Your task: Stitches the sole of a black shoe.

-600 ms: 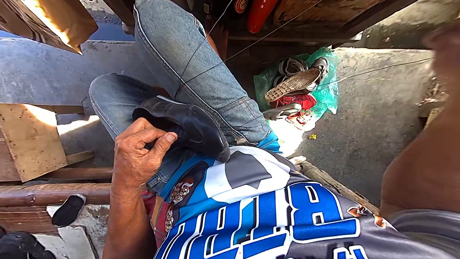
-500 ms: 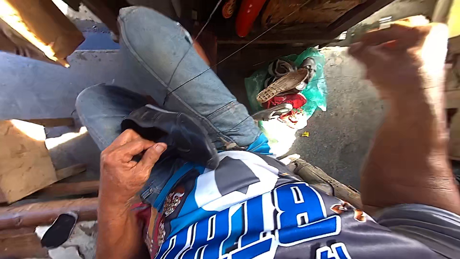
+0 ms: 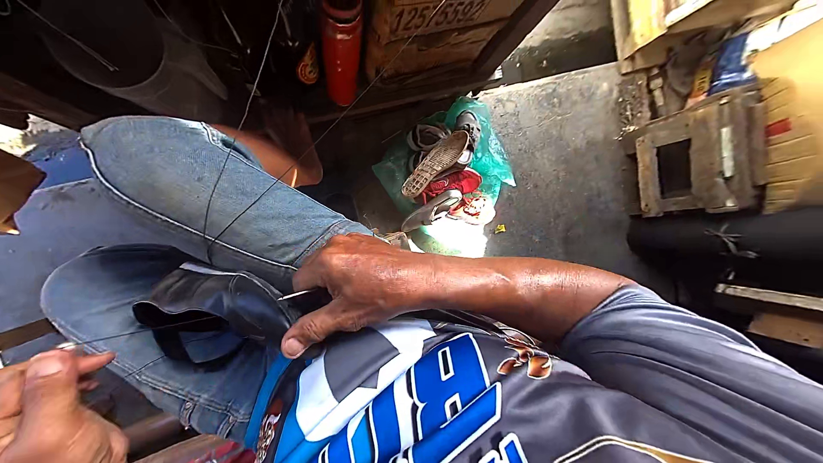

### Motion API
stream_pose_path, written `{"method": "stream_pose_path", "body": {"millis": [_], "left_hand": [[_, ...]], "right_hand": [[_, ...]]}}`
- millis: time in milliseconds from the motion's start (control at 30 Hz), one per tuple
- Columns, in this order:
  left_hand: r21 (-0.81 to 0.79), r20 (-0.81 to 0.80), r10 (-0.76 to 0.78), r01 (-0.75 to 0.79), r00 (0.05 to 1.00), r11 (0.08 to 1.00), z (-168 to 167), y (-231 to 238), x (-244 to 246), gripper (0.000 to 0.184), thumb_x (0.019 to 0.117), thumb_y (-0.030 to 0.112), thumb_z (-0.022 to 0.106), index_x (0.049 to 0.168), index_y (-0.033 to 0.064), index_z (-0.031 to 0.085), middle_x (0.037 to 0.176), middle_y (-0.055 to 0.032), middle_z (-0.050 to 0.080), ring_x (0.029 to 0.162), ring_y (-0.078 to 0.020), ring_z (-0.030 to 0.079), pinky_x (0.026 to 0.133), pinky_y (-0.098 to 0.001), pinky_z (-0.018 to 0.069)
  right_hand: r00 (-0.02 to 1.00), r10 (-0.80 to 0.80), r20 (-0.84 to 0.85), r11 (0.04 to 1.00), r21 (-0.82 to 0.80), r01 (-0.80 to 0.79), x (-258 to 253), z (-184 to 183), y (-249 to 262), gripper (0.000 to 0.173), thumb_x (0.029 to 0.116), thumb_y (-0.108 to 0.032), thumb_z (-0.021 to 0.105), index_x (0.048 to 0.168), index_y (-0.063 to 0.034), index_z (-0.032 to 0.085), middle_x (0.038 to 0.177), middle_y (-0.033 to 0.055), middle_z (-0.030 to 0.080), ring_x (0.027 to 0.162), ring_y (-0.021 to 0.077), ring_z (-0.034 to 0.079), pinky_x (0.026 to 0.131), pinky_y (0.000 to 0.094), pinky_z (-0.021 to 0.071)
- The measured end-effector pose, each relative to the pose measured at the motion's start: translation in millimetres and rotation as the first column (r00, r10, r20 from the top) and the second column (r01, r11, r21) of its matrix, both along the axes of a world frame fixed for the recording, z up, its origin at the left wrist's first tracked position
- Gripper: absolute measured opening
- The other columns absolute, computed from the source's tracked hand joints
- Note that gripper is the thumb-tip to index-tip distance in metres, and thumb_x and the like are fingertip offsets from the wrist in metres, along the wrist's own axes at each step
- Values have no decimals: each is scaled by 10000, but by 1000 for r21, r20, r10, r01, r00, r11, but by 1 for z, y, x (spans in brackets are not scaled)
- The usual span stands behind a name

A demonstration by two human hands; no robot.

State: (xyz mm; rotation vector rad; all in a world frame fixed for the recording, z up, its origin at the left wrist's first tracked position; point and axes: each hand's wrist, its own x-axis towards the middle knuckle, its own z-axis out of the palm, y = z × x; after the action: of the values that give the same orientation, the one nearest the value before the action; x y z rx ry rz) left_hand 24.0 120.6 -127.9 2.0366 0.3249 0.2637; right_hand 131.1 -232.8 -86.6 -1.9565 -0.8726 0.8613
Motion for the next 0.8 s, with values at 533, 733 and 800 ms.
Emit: {"method": "stream_pose_path", "body": {"millis": [533, 733, 800], "left_hand": [[-836, -92, 251, -212, 964, 506, -17, 36, 22, 617, 1106, 450, 74, 997, 156, 606, 590, 96, 462, 470, -8, 454, 487, -153, 441], [-832, -78, 355, -257, 932, 491, -21, 57, 27, 510, 1134, 376, 200, 989, 99, 603, 571, 67, 448, 441, -26, 437, 461, -157, 433], [-840, -57, 328, -223, 943, 495, -17, 57, 25, 524, 1133, 385, 183, 993, 102, 600, 584, 66, 459, 454, -25, 452, 472, -156, 441]], "right_hand": [[959, -38, -282, 998, 44, 53, 7, -7, 8, 325, 823, -369, 840, 747, -118, 647, 567, -34, 532, 501, 75, 505, 471, 293, 433], [950, 67, -304, 997, 52, -53, 18, -10, 11, 298, 863, -352, 788, 764, -134, 612, 571, -47, 502, 493, 57, 460, 457, 261, 375], [951, 72, -302, 997, 53, -58, 18, -9, 11, 287, 866, -341, 785, 769, -133, 613, 580, -45, 506, 501, 56, 460, 465, 259, 372]]}}
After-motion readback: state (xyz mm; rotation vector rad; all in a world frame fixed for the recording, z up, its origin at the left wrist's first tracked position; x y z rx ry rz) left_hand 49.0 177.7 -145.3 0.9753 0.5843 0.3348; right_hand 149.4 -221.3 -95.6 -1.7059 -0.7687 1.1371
